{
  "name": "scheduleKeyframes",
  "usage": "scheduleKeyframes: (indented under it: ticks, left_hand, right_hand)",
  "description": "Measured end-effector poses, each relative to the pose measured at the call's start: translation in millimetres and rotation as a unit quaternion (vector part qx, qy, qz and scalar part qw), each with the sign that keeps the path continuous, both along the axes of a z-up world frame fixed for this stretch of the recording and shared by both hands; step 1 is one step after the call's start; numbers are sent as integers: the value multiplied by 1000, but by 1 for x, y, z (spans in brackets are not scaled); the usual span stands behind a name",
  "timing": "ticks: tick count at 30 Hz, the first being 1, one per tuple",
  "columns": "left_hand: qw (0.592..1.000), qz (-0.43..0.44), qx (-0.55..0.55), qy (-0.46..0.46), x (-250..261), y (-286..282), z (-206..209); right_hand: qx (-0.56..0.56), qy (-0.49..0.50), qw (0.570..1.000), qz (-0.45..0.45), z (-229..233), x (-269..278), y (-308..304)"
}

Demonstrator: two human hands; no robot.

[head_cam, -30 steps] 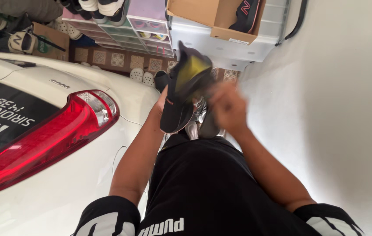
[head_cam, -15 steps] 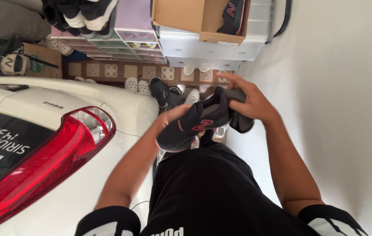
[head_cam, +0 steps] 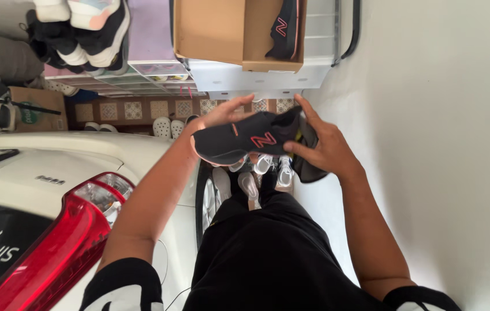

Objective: The person cleans a shoe storage unit and a pair of sneakers using a yellow cloth. They wipe the exterior of a plastic drawer, a cardboard box, and the shoes themselves. The person handles the shoes one at a time, wiping them thoroughly before placing them back into the box.

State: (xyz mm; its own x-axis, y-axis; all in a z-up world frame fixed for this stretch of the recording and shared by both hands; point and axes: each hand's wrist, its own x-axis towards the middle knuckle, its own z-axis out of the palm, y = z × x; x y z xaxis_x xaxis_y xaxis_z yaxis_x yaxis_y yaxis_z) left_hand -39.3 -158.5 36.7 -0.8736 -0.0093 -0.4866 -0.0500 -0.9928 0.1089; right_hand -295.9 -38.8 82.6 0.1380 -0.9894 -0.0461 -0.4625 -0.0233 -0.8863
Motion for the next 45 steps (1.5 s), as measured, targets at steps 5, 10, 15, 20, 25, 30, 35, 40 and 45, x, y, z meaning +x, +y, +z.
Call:
scheduleKeyframes:
  ticks: [5,10,15,20,25,30,35,40,45]
  left_hand:
    - [954,24,-278,-110,-14,-27,-31]
    - [911,141,-360,-145,-32,-20,-89]
    - [898,298,-254,-202,-32,-8,-89]
    - [842,398,-305,-197,-24,-8,-89]
    - [828,438,-274,-219,-16,-9,-89]
    - [812,458,-267,-244,-12,-16,-89]
    - [795,472,-265,-275,-25,-34,-89]
    - [769,463,-315,-307,-44,-50,-109]
    - [766,481,-298,-304,-49,-56,-123]
  right_hand:
    - [-55,-45,990,-123,-39,-1,-31]
    - [47,18,978,-200,-96,-27,-96]
    - [-49,223,955,-192,-153,-28,-205]
    - [34,398,909,-119,-208,-10,-272]
    - [67,542,834,-83,-254,-4,-292]
    - [49,546,830,-101,-273,-13,-308]
    - [84,524,843,-81,-252,-13,-304]
    - [68,558,821,-101,-252,-10,-301]
    - [113,331,920,-178,-256,-28,-305]
